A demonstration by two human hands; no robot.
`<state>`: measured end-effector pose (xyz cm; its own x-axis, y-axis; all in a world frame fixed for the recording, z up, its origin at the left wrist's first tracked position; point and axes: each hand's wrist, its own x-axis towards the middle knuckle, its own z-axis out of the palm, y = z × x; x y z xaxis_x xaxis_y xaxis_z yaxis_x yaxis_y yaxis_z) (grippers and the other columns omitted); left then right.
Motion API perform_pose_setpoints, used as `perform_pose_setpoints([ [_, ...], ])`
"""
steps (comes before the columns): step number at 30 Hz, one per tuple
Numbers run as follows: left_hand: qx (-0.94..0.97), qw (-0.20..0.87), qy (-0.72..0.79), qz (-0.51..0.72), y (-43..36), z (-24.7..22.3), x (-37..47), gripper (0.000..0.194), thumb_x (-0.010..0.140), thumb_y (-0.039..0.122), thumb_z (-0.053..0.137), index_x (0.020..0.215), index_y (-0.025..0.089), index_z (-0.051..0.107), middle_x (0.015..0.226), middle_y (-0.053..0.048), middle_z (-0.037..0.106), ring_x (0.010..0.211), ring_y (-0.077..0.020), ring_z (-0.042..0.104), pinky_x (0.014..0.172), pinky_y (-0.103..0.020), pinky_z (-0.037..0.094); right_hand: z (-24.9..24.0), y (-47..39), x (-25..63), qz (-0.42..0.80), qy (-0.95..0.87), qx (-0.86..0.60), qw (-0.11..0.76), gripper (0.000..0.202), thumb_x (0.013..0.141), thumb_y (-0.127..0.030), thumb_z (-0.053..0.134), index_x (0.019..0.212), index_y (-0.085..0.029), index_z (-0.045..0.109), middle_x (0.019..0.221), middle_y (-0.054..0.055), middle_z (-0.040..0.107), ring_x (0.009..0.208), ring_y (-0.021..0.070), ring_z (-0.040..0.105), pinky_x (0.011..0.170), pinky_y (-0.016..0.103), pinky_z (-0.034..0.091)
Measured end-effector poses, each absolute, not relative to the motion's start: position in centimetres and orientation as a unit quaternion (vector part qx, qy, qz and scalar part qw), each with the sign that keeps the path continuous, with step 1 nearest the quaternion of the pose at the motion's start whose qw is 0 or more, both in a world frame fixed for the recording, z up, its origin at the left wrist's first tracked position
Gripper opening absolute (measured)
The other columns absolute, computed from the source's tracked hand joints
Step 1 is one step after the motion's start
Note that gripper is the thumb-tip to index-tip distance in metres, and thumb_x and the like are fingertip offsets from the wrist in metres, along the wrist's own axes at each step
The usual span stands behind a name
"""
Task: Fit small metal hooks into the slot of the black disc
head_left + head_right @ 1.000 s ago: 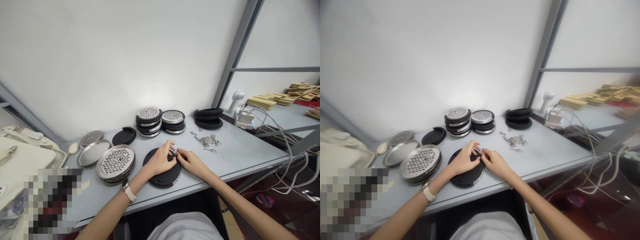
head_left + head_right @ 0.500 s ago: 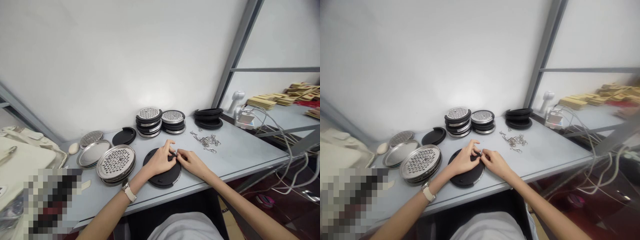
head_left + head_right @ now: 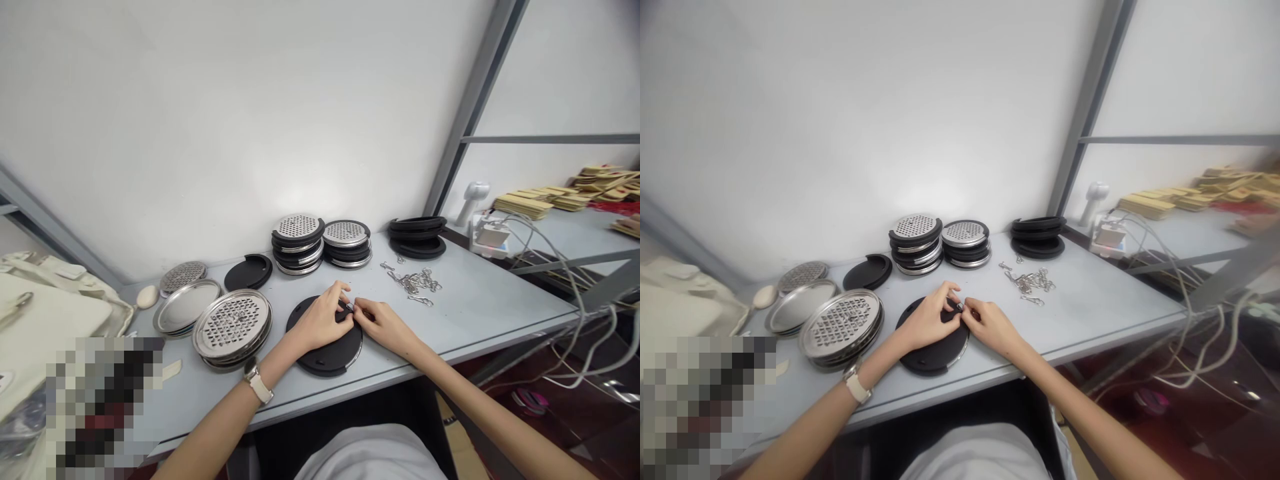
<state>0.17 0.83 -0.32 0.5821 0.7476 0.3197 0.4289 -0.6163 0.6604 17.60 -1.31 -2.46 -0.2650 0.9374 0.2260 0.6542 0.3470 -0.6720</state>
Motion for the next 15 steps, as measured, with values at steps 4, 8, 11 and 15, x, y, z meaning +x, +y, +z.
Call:
perform_pose_setpoints([
  [4, 0.863, 0.216, 0.335, 0.309, 0.80, -0.14, 0.20, 0.036, 0.075, 0.015, 0.055, 0.108, 0.022, 0.043, 0.099, -0.003, 0.056, 0.090, -0.0179, 0.057, 0.082, -0.033, 0.048, -2.59, -1.34, 17.70, 0.225, -0.765, -0.519, 0.308, 0.026, 0.088, -0.028, 0.038, 0.063, -0.020, 0.034, 0.055, -0.005, 0.040, 0.051, 0.0098, 0.038, 0.053, 0.023, 0.026],
  [8, 0.869, 0.197, 0.335, 0.307, 0.65, 0.08, 0.15, 0.034, 0.074, 0.013, 0.056, 0.105, 0.022, 0.045, 0.097, -0.003, 0.056, 0.094, -0.0193, 0.054, 0.087, -0.035, 0.045, -2.68, -1.24, 17.70, 0.225, -0.765, -0.518, 0.309, 0.027, 0.089, -0.028, 0.038, 0.063, -0.020, 0.034, 0.055, -0.005, 0.040, 0.051, 0.0097, 0.038, 0.053, 0.023, 0.026],
  [11, 0.866, 0.211, 0.335, 0.305, 0.62, 0.08, 0.10, 0.035, 0.075, 0.012, 0.055, 0.106, 0.022, 0.045, 0.095, -0.003, 0.057, 0.091, -0.0184, 0.055, 0.086, -0.034, 0.046, -2.77, -1.15, 17.67, 0.228, -0.764, -0.519, 0.308, 0.026, 0.089, -0.028, 0.038, 0.064, -0.020, 0.036, 0.055, -0.005, 0.041, 0.052, 0.0100, 0.038, 0.052, 0.023, 0.026],
  [15, 0.866, 0.225, 0.333, 0.298, 0.69, 0.06, 0.08, 0.036, 0.075, 0.012, 0.054, 0.108, 0.023, 0.044, 0.092, -0.002, 0.058, 0.086, -0.0172, 0.056, 0.083, -0.033, 0.047, -2.86, -1.15, 17.73, 0.230, -0.765, -0.517, 0.308, 0.025, 0.089, -0.029, 0.037, 0.065, -0.020, 0.038, 0.056, -0.005, 0.043, 0.052, 0.0103, 0.039, 0.052, 0.023, 0.027],
])
